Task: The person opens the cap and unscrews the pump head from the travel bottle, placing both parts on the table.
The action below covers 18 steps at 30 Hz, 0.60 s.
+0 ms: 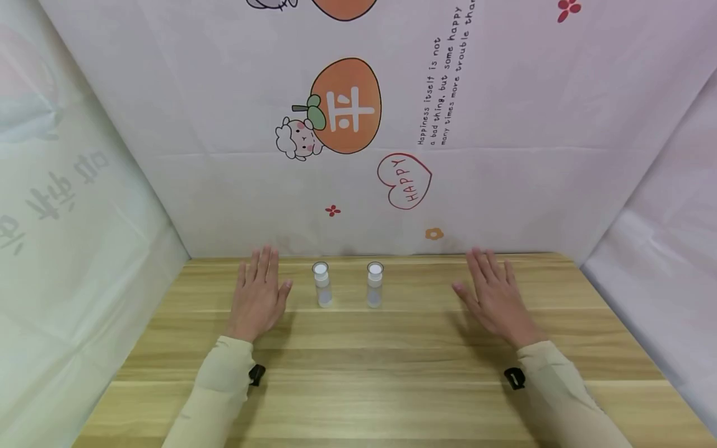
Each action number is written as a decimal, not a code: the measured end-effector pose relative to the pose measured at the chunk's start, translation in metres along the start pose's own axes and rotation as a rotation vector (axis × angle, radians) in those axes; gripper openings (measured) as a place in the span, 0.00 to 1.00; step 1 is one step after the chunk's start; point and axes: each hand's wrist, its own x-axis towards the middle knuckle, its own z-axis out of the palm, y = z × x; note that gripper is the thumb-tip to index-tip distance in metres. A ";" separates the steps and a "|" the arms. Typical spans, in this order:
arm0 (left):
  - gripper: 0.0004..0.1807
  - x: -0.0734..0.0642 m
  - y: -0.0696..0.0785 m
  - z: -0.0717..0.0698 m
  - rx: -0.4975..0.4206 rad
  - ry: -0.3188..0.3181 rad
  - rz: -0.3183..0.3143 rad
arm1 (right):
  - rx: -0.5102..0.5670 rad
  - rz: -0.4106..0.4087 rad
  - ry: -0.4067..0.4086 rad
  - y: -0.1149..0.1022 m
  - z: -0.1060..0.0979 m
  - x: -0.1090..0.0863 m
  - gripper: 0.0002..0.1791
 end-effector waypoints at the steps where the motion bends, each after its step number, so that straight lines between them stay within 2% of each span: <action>1: 0.39 0.000 0.001 0.000 -0.002 0.006 0.003 | -0.001 -0.007 0.007 -0.001 0.000 0.000 0.42; 5: 0.38 -0.002 0.004 0.000 -0.013 0.038 0.016 | 0.006 -0.035 0.049 -0.005 0.001 0.000 0.41; 9: 0.37 -0.003 0.007 0.001 -0.036 0.107 0.038 | 0.029 -0.054 0.094 -0.010 0.001 0.000 0.38; 14: 0.35 -0.002 0.015 0.001 -0.121 0.207 0.068 | 0.057 -0.116 0.185 -0.015 0.003 0.001 0.32; 18: 0.32 -0.002 0.020 0.003 -0.195 0.232 0.072 | 0.087 -0.122 0.202 -0.020 0.004 -0.001 0.28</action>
